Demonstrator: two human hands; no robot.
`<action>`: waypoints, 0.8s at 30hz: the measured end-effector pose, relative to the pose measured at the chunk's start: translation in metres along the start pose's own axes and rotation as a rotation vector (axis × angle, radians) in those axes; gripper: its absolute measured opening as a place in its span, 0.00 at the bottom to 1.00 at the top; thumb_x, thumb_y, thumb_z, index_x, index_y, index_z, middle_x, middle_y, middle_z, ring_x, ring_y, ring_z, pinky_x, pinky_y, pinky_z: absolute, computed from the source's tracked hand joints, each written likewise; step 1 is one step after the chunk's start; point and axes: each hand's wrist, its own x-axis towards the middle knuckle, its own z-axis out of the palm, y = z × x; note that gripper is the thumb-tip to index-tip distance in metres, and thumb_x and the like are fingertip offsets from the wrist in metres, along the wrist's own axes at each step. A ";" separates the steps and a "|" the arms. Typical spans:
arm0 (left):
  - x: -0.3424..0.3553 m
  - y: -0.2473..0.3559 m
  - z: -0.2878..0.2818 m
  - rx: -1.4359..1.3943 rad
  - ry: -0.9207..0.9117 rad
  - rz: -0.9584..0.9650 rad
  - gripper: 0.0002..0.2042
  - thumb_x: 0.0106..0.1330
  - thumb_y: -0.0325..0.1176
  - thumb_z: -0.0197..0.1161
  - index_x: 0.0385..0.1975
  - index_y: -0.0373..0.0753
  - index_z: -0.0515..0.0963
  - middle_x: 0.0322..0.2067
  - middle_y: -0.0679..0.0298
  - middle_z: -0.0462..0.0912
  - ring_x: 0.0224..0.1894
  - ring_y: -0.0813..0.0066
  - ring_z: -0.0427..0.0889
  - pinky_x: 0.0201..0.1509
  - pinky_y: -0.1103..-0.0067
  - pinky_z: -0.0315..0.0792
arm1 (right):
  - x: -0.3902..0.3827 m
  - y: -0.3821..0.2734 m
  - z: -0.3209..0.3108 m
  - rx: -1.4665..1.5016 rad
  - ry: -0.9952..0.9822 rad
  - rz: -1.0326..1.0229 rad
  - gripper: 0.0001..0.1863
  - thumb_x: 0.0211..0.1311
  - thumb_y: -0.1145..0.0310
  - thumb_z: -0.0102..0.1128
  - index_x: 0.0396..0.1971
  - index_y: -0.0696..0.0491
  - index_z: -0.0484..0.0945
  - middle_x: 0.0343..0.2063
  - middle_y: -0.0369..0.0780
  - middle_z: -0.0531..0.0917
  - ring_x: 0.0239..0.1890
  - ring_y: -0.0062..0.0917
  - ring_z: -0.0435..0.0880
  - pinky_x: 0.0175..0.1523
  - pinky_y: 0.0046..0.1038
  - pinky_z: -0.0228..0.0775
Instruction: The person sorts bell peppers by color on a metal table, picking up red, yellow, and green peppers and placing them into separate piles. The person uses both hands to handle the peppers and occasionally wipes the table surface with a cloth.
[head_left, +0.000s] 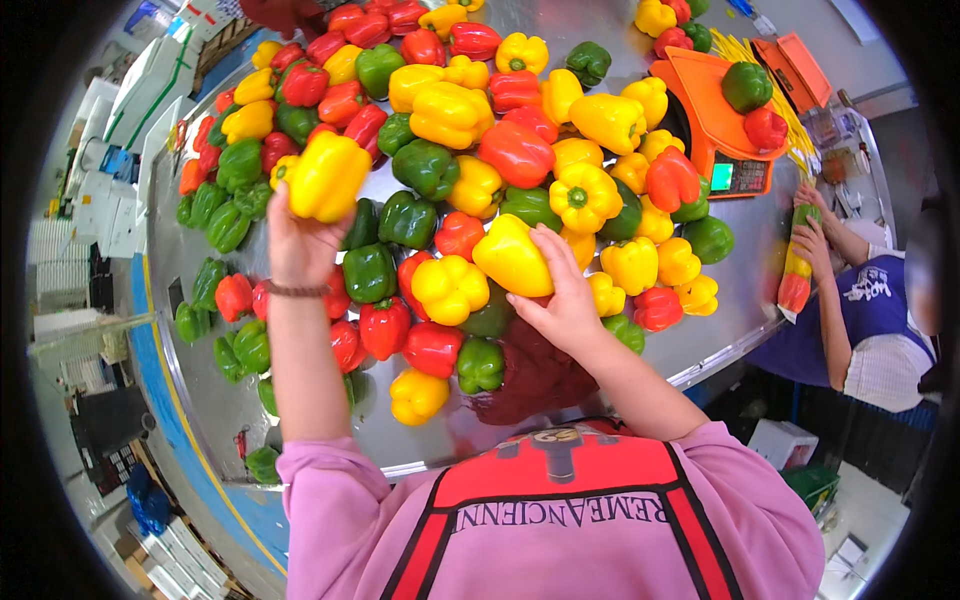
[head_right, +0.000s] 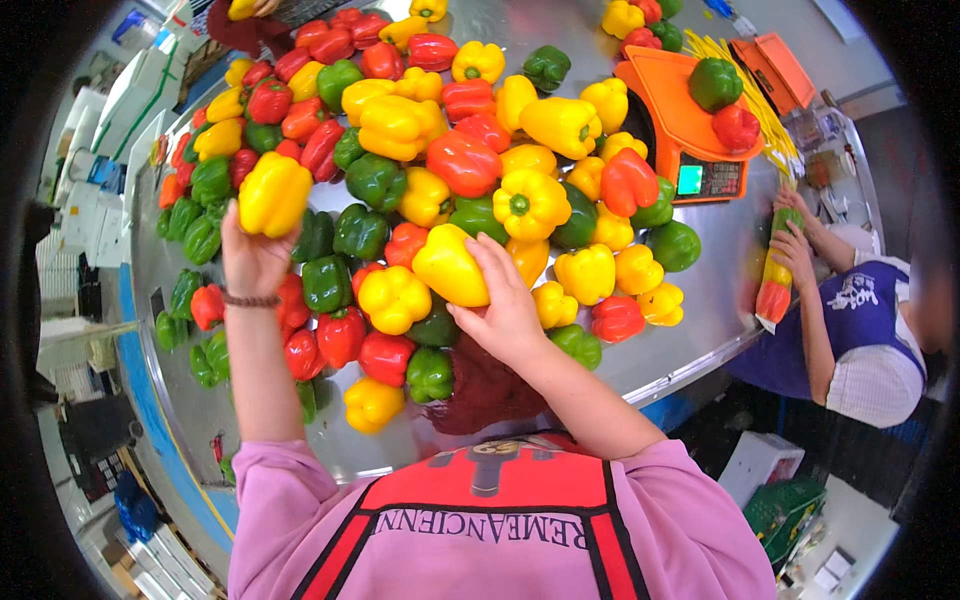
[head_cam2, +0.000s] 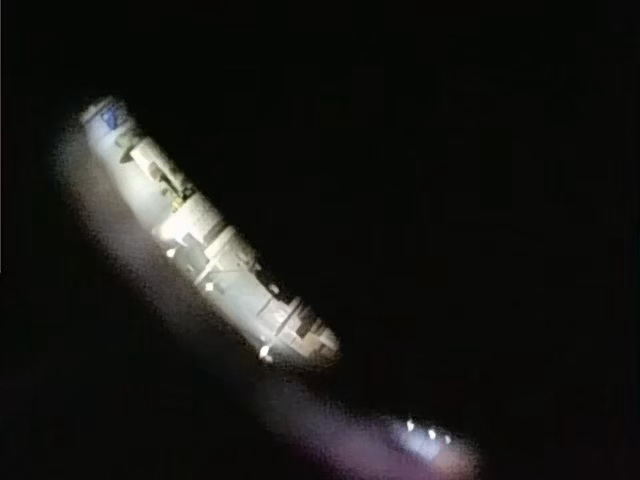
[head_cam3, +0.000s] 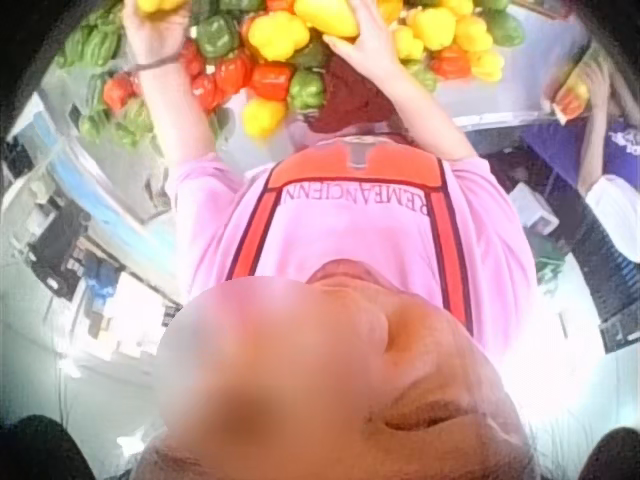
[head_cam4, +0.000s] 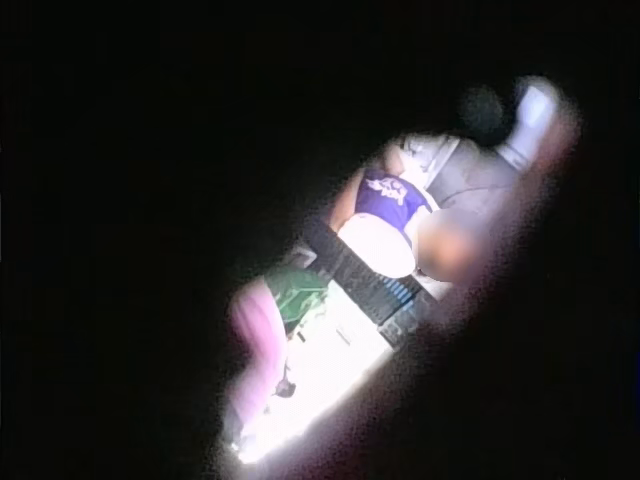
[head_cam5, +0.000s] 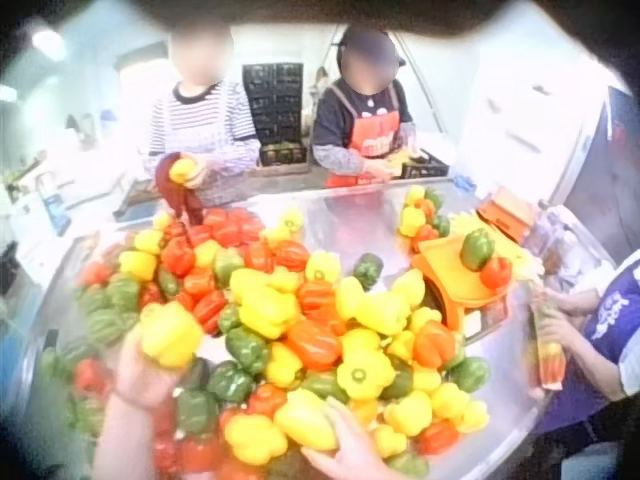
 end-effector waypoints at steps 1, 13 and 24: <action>-0.021 -0.012 0.023 -0.123 -0.038 -0.032 0.27 0.71 0.52 0.48 0.61 0.38 0.66 0.59 0.54 0.72 0.58 0.56 0.75 0.54 0.63 0.78 | 0.000 0.000 0.001 -0.088 -0.004 -0.027 0.40 0.46 0.69 0.72 0.62 0.54 0.65 0.62 0.49 0.67 0.63 0.45 0.67 0.67 0.40 0.60; -0.155 -0.158 0.179 0.235 -0.034 -0.006 0.29 0.75 0.44 0.47 0.70 0.39 0.50 0.65 0.60 0.62 0.65 0.66 0.66 0.64 0.69 0.66 | -0.011 -0.022 -0.081 -0.288 0.052 -0.525 0.39 0.40 0.63 0.73 0.58 0.44 0.71 0.62 0.44 0.68 0.63 0.42 0.67 0.64 0.45 0.58; -0.177 -0.186 0.217 0.320 -0.059 -0.086 0.24 0.70 0.30 0.57 0.65 0.38 0.61 0.59 0.61 0.69 0.57 0.72 0.72 0.59 0.79 0.67 | 0.092 0.122 -0.275 -0.527 0.564 -0.260 0.39 0.42 0.48 0.75 0.53 0.54 0.74 0.51 0.47 0.77 0.56 0.42 0.73 0.62 0.41 0.60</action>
